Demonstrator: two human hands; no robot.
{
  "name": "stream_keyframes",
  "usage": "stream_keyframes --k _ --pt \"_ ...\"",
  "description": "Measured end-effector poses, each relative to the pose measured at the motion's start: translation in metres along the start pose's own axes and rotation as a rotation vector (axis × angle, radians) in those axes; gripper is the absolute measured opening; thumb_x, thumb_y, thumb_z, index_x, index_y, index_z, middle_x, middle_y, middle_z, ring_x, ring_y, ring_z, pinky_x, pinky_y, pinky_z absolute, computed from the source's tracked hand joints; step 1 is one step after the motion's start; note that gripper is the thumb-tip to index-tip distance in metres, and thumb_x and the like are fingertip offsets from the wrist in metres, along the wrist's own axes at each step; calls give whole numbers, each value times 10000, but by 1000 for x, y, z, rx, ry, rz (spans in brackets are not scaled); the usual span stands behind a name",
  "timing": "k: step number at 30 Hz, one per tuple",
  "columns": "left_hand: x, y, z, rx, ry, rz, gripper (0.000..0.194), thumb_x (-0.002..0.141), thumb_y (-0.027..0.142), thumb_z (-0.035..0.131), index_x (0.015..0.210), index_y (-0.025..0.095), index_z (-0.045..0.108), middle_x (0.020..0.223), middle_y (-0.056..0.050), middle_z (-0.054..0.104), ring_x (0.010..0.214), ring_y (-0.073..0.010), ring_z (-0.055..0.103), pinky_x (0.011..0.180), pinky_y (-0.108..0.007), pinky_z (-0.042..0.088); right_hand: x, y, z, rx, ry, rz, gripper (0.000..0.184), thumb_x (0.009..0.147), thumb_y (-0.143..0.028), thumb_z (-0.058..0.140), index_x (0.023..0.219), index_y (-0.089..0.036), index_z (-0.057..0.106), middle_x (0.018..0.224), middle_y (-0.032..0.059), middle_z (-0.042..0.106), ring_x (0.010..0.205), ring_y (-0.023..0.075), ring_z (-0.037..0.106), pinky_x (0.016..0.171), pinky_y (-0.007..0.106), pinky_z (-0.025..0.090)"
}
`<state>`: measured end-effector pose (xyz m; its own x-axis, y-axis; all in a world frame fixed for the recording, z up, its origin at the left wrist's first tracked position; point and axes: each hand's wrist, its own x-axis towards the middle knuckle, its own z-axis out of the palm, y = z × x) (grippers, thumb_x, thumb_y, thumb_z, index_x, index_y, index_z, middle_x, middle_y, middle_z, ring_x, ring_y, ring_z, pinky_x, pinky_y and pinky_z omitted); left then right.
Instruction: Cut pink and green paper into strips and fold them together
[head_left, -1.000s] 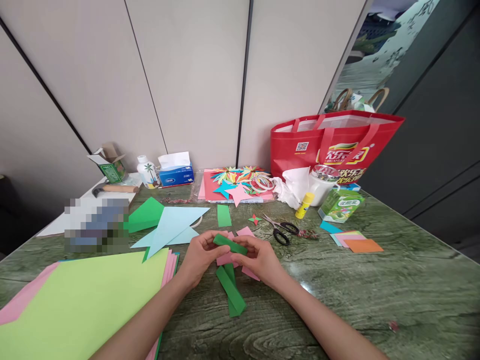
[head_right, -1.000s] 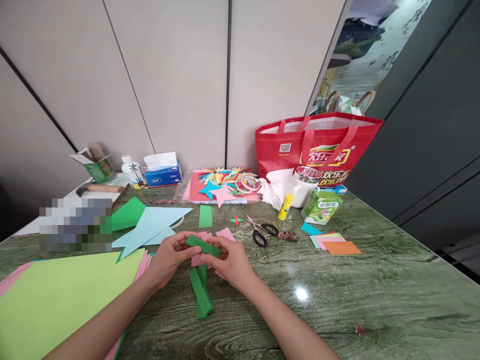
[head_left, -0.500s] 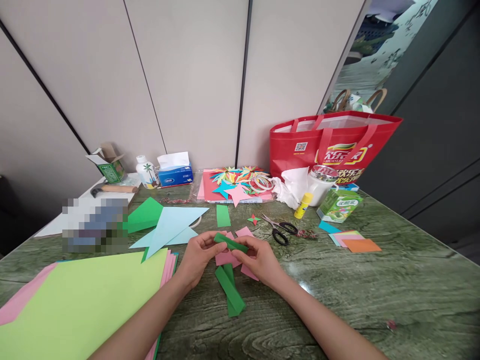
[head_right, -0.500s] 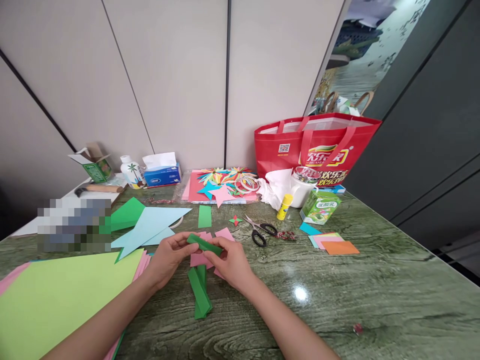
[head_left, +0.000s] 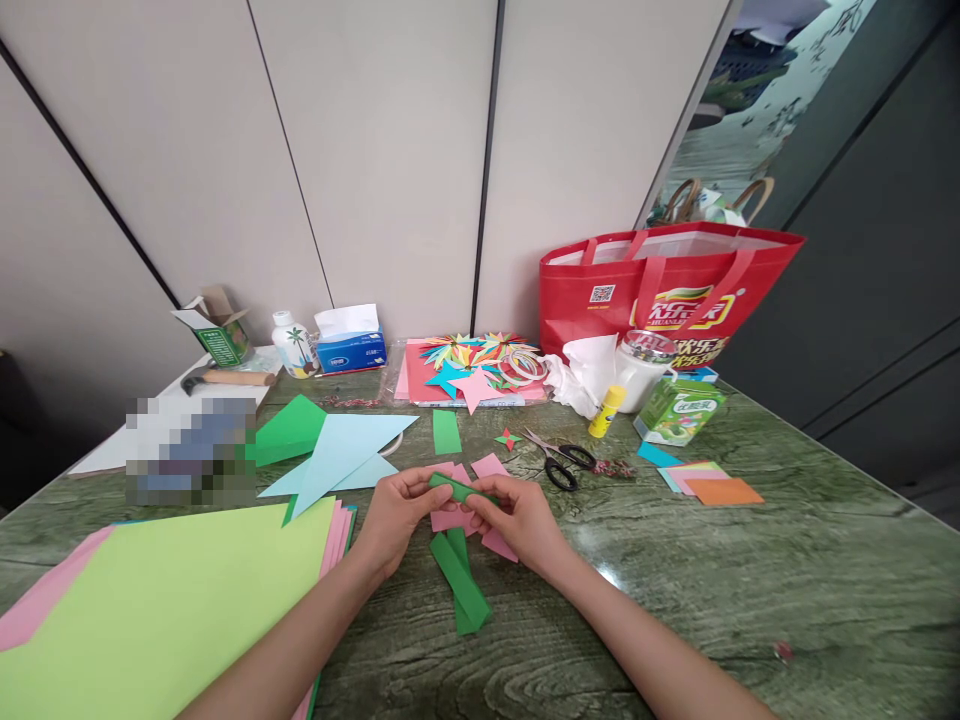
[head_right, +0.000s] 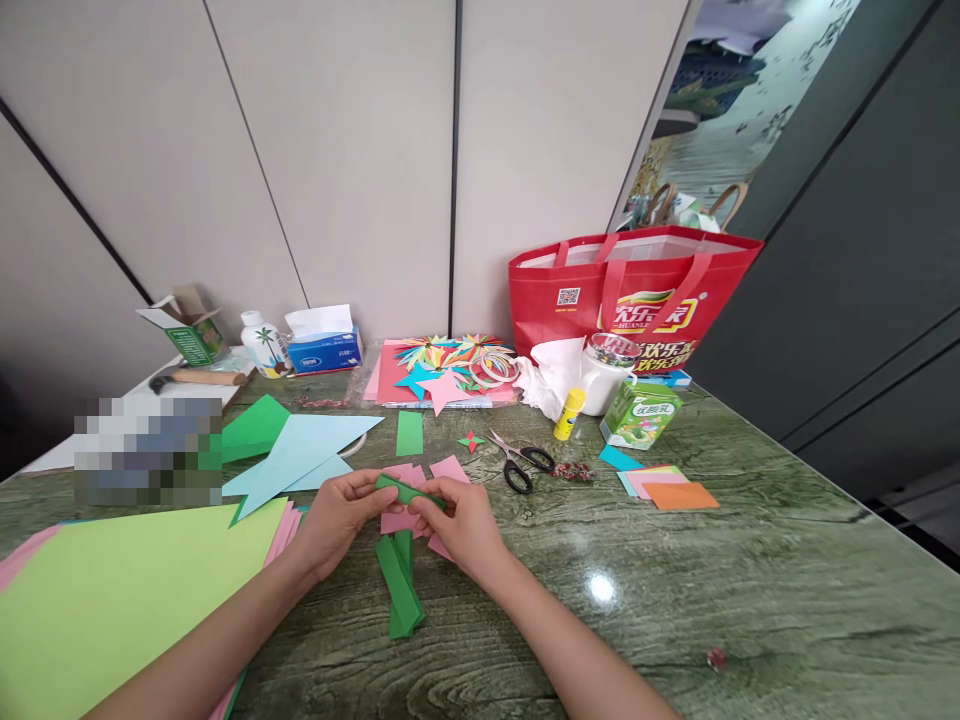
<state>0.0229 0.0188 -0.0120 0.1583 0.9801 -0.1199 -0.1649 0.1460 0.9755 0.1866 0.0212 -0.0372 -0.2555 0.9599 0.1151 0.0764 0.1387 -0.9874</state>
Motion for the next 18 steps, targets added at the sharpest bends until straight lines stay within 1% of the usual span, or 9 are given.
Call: stream_keyframes --k 10,18 --pt "0 -1 1 -13 11 -12 187 624 262 706 741 119 676 696 -56 688 626 -159 613 669 -282 484 1 2 0 25 -21 -5 211 733 -382 579 767 -179 629 569 -14 608 481 119 564 497 237 491" --pt "0 -2 0 -6 18 -8 203 611 283 711 721 116 676 709 -67 692 620 -166 617 665 -289 494 0 1 0 32 -24 -1 209 732 -392 576 733 -187 622 558 -13 605 474 125 560 489 244 483"
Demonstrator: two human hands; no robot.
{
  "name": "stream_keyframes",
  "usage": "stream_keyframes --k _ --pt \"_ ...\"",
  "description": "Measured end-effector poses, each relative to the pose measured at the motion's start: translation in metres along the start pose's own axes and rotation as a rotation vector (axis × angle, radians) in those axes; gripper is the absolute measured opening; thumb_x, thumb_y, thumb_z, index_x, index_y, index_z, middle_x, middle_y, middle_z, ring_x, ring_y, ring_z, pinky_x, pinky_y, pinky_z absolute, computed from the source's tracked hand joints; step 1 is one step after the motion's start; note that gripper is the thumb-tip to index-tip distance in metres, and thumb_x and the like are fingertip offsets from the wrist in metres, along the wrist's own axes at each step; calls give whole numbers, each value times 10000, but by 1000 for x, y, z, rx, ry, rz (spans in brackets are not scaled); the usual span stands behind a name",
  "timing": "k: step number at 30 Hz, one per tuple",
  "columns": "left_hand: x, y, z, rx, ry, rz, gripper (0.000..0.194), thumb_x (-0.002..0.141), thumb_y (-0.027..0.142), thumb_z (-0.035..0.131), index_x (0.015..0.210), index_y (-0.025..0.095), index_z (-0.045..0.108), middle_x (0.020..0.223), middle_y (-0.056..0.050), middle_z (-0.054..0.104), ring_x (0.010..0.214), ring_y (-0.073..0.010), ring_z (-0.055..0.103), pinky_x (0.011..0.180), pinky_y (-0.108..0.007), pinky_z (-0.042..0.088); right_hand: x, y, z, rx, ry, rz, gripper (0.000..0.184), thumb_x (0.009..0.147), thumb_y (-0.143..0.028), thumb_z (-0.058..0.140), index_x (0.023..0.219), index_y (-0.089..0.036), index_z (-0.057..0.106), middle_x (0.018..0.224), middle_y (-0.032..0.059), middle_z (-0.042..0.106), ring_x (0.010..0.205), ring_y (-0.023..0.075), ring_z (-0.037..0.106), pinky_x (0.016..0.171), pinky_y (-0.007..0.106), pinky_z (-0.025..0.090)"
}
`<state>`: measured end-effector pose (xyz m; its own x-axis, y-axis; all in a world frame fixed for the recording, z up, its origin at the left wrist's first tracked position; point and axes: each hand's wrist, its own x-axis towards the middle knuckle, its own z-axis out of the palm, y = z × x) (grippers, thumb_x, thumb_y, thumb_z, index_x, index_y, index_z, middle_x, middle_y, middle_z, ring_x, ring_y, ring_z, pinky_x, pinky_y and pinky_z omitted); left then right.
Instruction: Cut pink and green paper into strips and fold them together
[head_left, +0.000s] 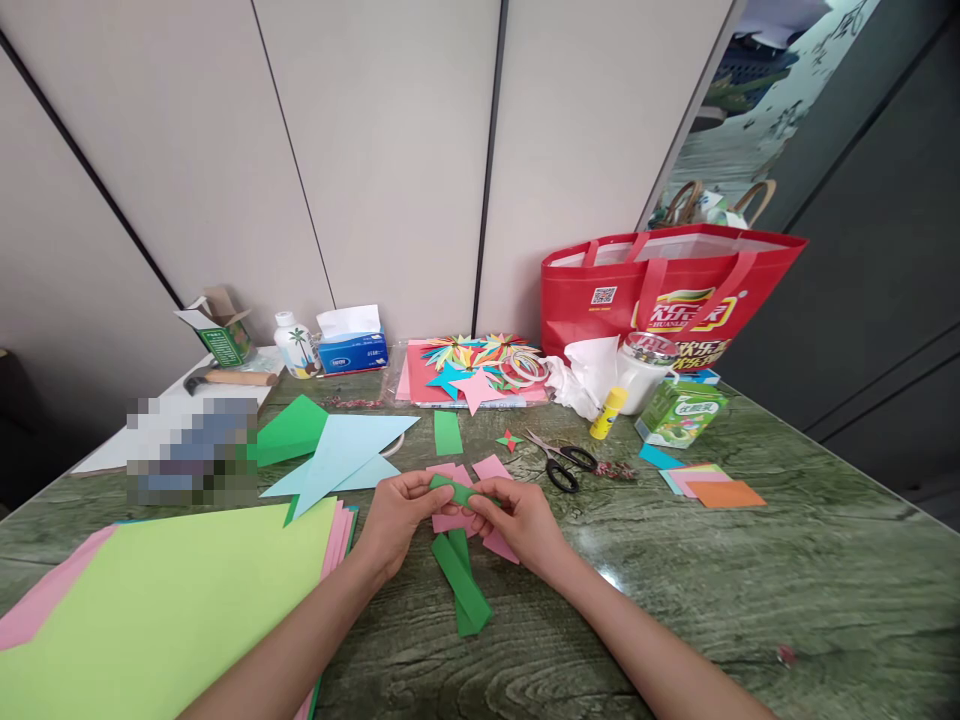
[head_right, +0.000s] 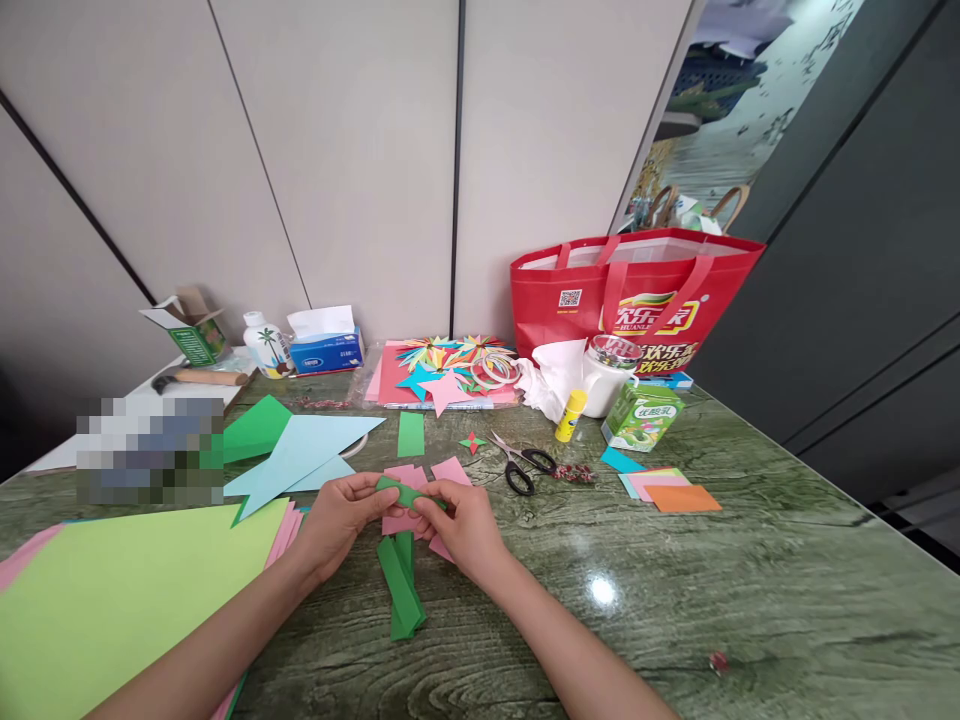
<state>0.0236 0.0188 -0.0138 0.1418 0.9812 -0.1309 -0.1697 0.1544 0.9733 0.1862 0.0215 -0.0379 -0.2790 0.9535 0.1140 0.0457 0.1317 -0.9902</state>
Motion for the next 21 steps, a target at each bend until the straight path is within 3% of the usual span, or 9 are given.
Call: stream_keyframes --k 21 --pt "-1 2 2 -3 21 -11 184 588 272 726 687 123 680 670 -50 695 581 -154 615 626 -269 492 -1 -2 1 -15 -13 -3 230 760 -399 535 692 -187 597 578 -3 589 468 121 531 476 242 467"
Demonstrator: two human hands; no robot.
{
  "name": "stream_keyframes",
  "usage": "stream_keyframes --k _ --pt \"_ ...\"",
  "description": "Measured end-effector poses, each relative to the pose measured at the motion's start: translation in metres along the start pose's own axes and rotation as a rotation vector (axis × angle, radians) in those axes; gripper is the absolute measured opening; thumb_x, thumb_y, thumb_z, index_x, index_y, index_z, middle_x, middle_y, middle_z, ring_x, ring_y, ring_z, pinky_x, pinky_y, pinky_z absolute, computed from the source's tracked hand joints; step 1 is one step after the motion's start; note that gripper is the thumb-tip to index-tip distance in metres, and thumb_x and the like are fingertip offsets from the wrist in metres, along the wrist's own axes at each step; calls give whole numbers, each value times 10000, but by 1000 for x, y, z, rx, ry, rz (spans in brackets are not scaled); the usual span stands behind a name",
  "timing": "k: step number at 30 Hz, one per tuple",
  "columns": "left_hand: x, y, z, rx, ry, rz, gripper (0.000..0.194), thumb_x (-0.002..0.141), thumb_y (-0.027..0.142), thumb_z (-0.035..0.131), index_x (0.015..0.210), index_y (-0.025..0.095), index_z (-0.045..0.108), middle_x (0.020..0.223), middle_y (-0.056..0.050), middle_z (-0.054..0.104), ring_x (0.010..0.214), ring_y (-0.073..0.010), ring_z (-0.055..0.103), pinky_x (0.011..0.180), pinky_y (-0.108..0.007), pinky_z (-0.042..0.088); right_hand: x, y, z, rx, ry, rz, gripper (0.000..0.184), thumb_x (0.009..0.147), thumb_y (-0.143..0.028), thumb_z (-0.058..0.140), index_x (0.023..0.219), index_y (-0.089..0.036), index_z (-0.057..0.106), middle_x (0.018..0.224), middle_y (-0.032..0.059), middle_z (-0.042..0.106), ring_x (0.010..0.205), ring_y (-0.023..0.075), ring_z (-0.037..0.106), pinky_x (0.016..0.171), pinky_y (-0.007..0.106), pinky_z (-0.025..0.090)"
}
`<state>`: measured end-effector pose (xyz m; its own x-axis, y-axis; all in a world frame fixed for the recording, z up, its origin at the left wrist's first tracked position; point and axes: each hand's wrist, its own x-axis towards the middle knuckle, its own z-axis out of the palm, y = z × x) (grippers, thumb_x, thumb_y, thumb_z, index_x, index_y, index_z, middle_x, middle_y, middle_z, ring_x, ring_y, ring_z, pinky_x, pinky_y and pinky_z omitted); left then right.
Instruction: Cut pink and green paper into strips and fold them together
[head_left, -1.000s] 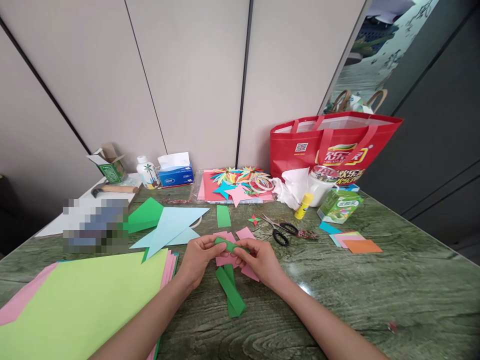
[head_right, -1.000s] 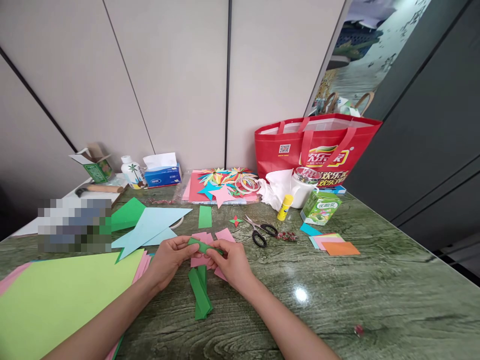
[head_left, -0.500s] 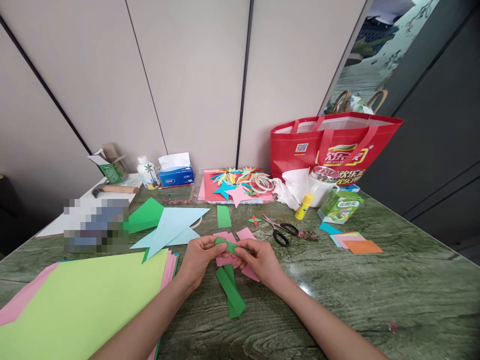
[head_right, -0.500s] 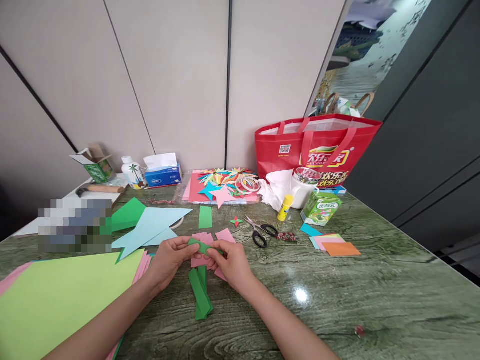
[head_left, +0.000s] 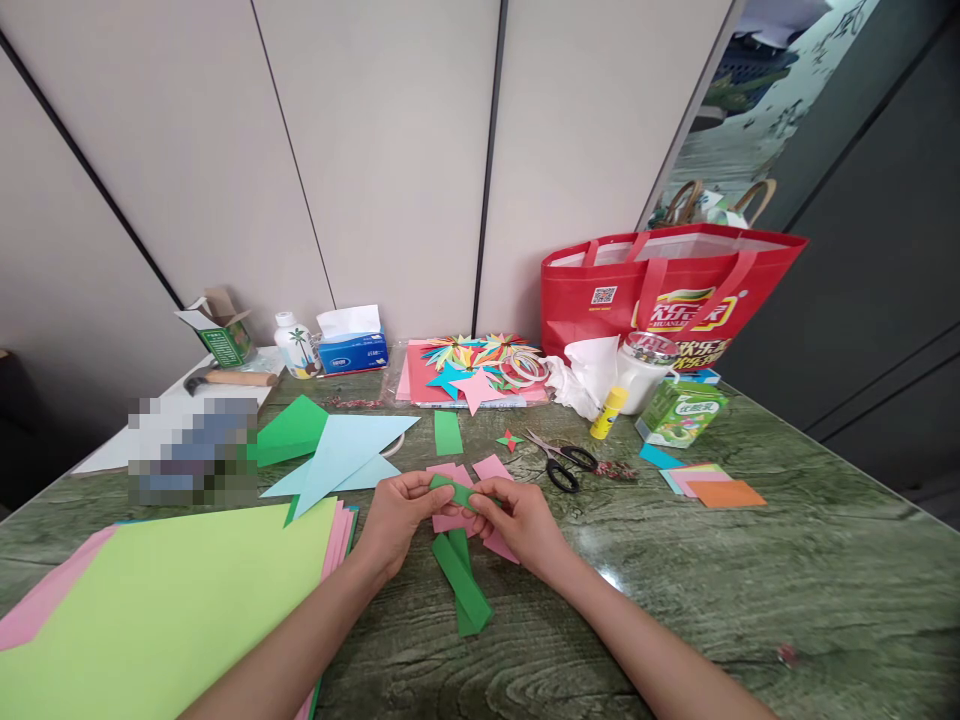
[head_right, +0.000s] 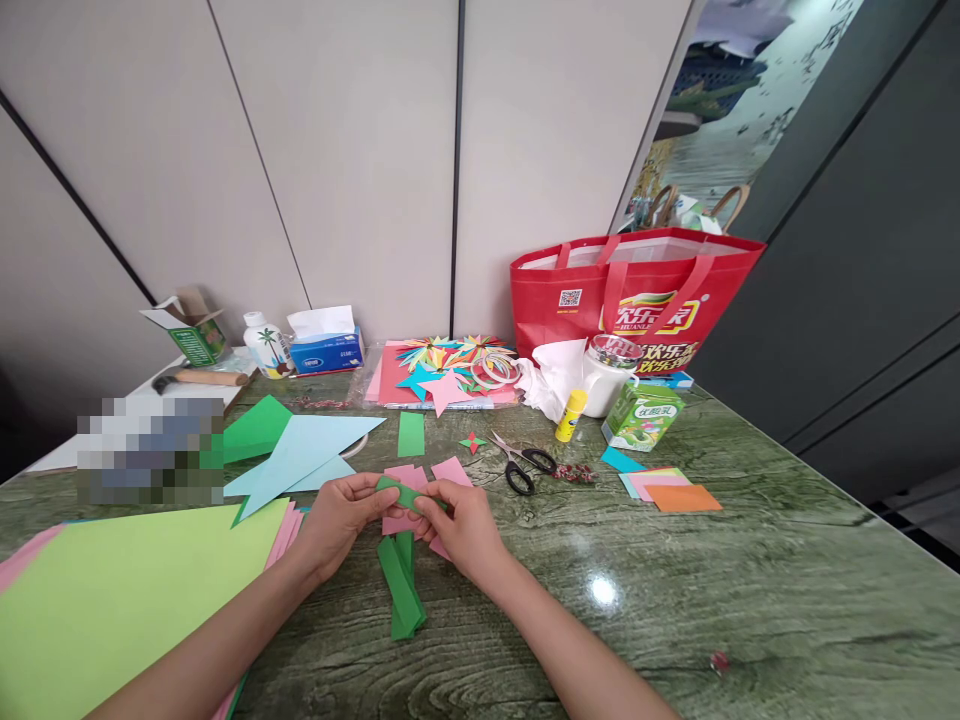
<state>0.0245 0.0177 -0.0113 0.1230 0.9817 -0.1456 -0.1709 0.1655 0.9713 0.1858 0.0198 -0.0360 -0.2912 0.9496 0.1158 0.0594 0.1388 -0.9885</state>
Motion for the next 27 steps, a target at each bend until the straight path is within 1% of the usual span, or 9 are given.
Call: stream_keyframes --k 10,18,23,27 --pt "1 0 0 -47 -12 -15 147 599 238 724 681 126 677 672 -40 698 594 -154 626 648 -273 495 0 0 0 -6 -16 -17 212 785 -364 513 708 -182 588 591 -3 580 477 113 525 479 237 466" --pt "-1 -1 2 -68 24 -7 153 586 227 735 661 109 673 654 -46 701 560 -141 626 615 -249 503 -1 -5 0 -79 19 -36 199 771 -350 526 714 -169 586 615 14 608 472 124 548 472 248 479" --pt "-1 -1 3 -80 46 2 141 586 215 736 649 107 669 651 -46 706 554 -141 632 608 -242 508 -2 -6 -2 -172 34 -80 182 783 -317 508 756 -161 598 622 18 626 485 127 573 474 230 469" --pt "-1 -2 4 -74 45 -6 141 579 215 740 639 110 667 644 -44 707 559 -149 640 607 -242 511 -1 -5 -3 -342 81 -148 146 760 -287 546 770 -164 623 651 18 647 521 127 556 475 216 420"
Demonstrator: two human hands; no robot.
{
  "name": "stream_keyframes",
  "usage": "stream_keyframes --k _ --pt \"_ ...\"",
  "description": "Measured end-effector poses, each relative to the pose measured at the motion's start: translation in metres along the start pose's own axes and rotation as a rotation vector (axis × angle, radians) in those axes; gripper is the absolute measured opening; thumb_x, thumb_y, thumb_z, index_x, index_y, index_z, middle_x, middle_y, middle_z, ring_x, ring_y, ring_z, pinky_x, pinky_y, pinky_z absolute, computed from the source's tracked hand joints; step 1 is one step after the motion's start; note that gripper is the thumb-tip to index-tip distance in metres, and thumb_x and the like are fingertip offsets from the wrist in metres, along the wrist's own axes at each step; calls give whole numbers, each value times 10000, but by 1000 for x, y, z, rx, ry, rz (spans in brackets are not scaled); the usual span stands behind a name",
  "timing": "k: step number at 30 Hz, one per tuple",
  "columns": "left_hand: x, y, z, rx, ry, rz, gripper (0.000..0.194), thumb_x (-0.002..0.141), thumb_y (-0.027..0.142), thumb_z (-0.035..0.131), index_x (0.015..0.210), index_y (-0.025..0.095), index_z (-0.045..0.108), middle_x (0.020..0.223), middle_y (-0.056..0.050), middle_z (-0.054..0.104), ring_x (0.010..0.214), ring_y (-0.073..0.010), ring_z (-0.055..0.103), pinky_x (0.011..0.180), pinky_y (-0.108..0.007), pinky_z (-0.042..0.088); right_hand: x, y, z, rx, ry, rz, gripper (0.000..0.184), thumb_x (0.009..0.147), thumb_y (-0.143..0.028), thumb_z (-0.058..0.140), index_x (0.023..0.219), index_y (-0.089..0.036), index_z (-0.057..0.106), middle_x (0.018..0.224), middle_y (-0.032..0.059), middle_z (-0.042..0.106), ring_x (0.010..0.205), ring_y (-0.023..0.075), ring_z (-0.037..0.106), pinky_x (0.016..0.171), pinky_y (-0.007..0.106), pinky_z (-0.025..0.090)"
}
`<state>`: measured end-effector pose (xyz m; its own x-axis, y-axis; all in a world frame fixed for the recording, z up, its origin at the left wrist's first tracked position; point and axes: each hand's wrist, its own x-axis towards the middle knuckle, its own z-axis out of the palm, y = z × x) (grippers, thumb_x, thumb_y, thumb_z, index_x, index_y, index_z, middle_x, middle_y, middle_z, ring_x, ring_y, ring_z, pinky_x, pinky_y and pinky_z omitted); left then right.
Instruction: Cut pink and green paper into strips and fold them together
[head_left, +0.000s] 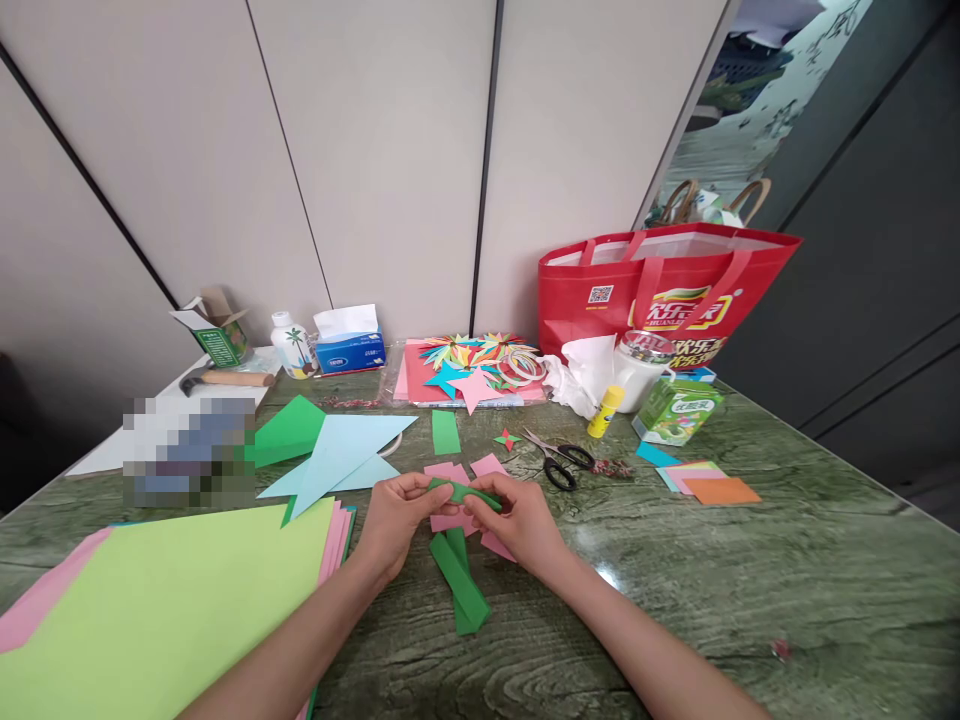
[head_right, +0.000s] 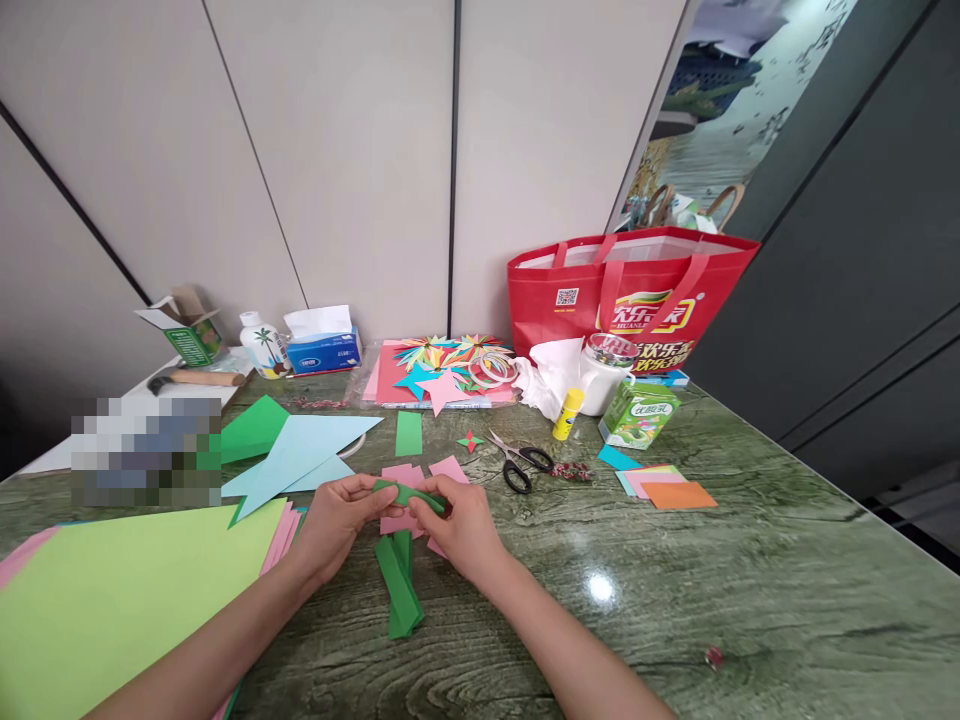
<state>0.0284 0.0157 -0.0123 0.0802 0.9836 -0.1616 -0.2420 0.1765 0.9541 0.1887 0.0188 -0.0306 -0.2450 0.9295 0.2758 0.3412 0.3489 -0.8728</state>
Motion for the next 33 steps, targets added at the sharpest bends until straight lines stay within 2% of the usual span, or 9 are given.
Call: stream_keyframes --k 4,11,15,18,27,33 --pt "-1 -3 1 5 -13 -8 151 580 225 740 651 112 670 623 -41 703 561 -145 637 609 -242 515 0 -1 0 -66 36 -16 127 705 -283 623 741 -161 630 625 7 635 531 126 528 515 225 402" --pt "-1 -5 1 -8 -2 -18 167 571 234 746 643 112 659 633 -50 707 559 -151 641 616 -259 519 0 5 4 211 -32 115 191 724 -349 601 726 -157 596 595 8 611 491 138 566 492 242 454" --pt "0 -7 1 -13 -17 -11 169 586 239 739 648 111 648 606 -51 701 528 -144 637 549 -228 500 0 5 4 265 -55 139 185 722 -342 600 715 -158 587 591 2 599 496 137 567 484 241 460" --pt "1 -9 1 -43 -19 -28 164 595 232 734 646 110 638 590 -51 698 502 -130 628 486 -190 464 1 3 3 246 -65 139 164 721 -318 597 711 -155 587 604 2 603 501 130 561 479 232 455" --pt "1 -9 1 -61 -8 -29 178 585 225 740 651 104 627 608 -57 700 523 -149 645 522 -215 494 2 -2 1 91 -49 109 91 712 -223 563 740 -153 612 674 9 640 565 127 571 515 213 444" --pt "1 -4 1 -78 3 -12 185 561 223 750 655 108 637 632 -45 703 525 -150 645 564 -239 525 1 4 3 160 -80 102 158 726 -178 499 835 -158 612 706 12 652 553 128 586 479 207 436"
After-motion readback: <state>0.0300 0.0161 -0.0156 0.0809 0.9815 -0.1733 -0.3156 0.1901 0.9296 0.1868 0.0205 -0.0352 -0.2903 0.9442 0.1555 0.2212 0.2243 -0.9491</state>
